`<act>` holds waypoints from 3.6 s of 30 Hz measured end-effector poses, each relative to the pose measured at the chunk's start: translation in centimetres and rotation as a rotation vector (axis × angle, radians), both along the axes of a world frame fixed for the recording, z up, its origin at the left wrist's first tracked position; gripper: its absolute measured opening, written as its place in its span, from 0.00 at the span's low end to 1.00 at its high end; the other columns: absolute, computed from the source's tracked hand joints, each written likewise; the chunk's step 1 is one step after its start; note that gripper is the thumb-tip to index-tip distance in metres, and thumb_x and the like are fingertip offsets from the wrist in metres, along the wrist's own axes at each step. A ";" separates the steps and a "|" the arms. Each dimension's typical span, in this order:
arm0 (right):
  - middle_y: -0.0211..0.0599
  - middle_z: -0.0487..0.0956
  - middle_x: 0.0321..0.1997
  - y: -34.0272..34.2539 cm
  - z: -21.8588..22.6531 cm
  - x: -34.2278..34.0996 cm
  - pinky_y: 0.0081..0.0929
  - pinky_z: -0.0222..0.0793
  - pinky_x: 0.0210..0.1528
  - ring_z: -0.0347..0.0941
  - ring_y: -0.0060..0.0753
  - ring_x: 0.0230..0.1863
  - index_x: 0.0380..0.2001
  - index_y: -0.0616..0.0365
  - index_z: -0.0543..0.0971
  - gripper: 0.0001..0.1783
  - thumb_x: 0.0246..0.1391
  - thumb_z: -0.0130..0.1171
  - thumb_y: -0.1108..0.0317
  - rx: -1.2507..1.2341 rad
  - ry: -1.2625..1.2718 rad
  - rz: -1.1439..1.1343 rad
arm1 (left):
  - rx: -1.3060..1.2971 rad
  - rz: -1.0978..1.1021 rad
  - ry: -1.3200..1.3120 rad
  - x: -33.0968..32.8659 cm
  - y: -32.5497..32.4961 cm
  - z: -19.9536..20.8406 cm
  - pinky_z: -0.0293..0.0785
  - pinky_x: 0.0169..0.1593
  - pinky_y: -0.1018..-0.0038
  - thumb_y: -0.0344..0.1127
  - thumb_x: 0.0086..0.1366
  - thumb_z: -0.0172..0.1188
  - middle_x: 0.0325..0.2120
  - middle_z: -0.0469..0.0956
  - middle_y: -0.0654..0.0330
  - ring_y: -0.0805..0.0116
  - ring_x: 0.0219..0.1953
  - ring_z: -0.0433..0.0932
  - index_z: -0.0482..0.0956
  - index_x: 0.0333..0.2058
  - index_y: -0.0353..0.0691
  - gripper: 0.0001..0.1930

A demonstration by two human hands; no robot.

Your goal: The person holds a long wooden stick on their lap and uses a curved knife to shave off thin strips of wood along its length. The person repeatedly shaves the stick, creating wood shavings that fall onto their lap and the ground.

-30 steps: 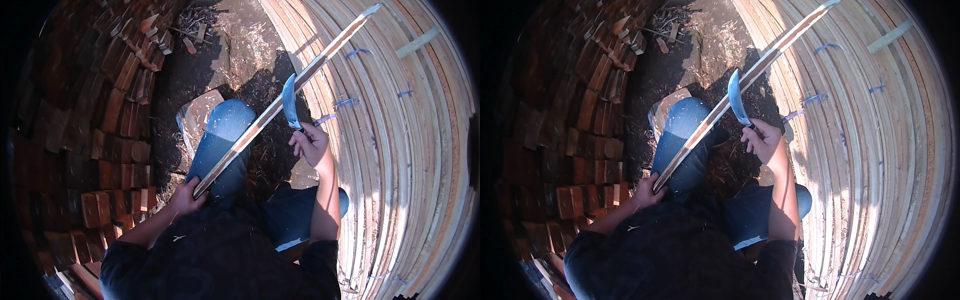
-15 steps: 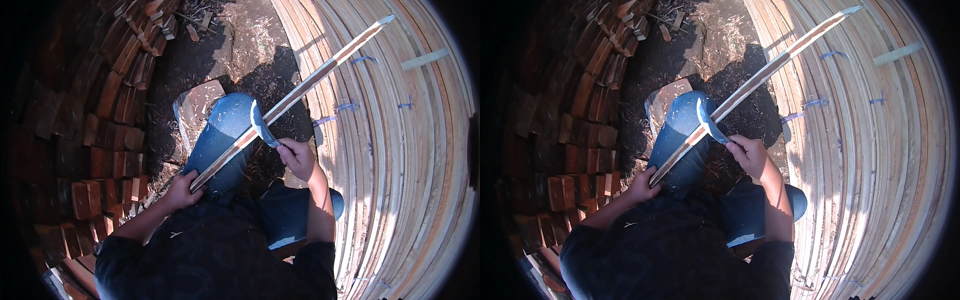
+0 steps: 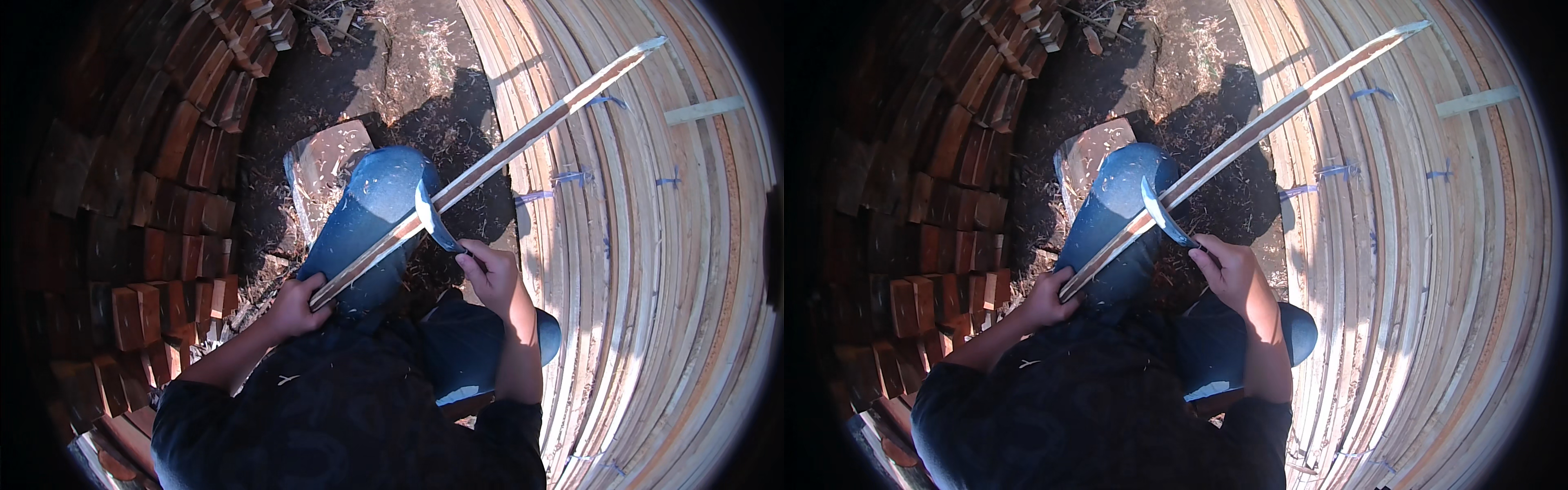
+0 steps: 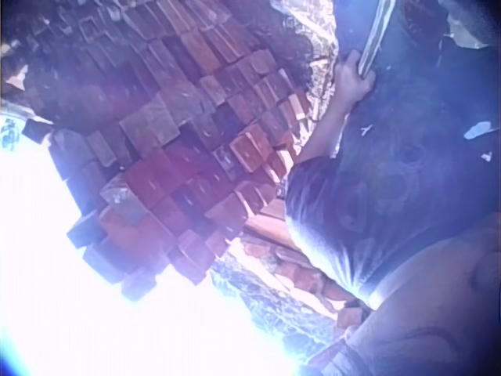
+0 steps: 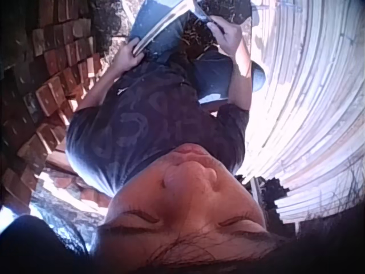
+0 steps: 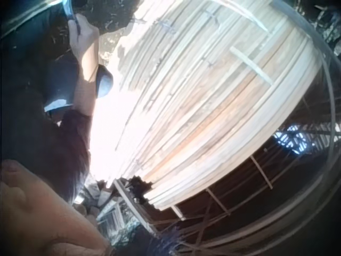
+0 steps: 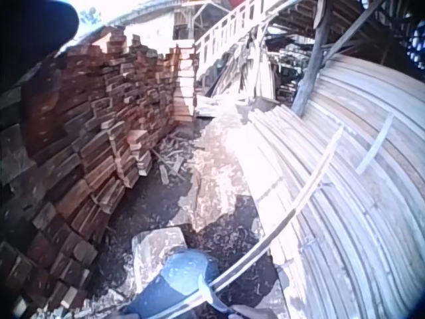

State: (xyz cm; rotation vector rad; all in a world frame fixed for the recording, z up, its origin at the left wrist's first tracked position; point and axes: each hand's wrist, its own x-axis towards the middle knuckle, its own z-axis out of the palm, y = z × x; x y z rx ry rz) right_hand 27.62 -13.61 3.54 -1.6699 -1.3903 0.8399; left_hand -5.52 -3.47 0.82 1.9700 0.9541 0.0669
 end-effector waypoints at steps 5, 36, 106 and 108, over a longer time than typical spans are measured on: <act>0.32 0.74 0.18 0.0 0.1 1.4 0.20 0.64 0.24 0.70 0.19 0.20 0.46 0.66 0.78 0.12 0.61 0.56 0.71 -0.079 0.204 -0.308 | 0.015 -0.008 -0.001 -0.3 -0.1 -0.5 0.73 0.27 0.62 0.33 0.51 0.64 0.15 0.74 0.50 0.49 0.22 0.79 0.73 0.26 0.38 0.09; 0.27 0.72 0.18 0.1 -1.6 1.3 0.14 0.60 0.21 0.65 0.13 0.18 0.47 0.65 0.79 0.13 0.63 0.55 0.69 0.011 0.615 -0.289 | -0.065 -0.005 0.020 -0.6 0.0 -1.1 0.70 0.27 0.68 0.31 0.52 0.64 0.16 0.72 0.52 0.62 0.20 0.76 0.73 0.30 0.36 0.09; 0.39 0.72 0.17 0.2 -3.1 -6.4 0.37 0.67 0.19 0.74 0.46 0.19 0.20 0.57 0.69 0.19 0.55 0.63 0.57 0.010 -0.393 -0.225 | 0.003 -0.031 0.012 -0.3 0.2 -1.3 0.74 0.27 0.61 0.35 0.49 0.65 0.15 0.75 0.50 0.49 0.21 0.79 0.73 0.27 0.39 0.11; 0.39 0.72 0.16 0.4 -2.6 -6.2 0.37 0.67 0.19 0.74 0.46 0.19 0.20 0.57 0.69 0.20 0.55 0.63 0.57 -0.029 -0.486 -0.267 | -0.005 -0.024 0.004 -0.3 0.2 -1.4 0.74 0.27 0.62 0.35 0.49 0.65 0.15 0.75 0.50 0.49 0.21 0.79 0.73 0.27 0.39 0.11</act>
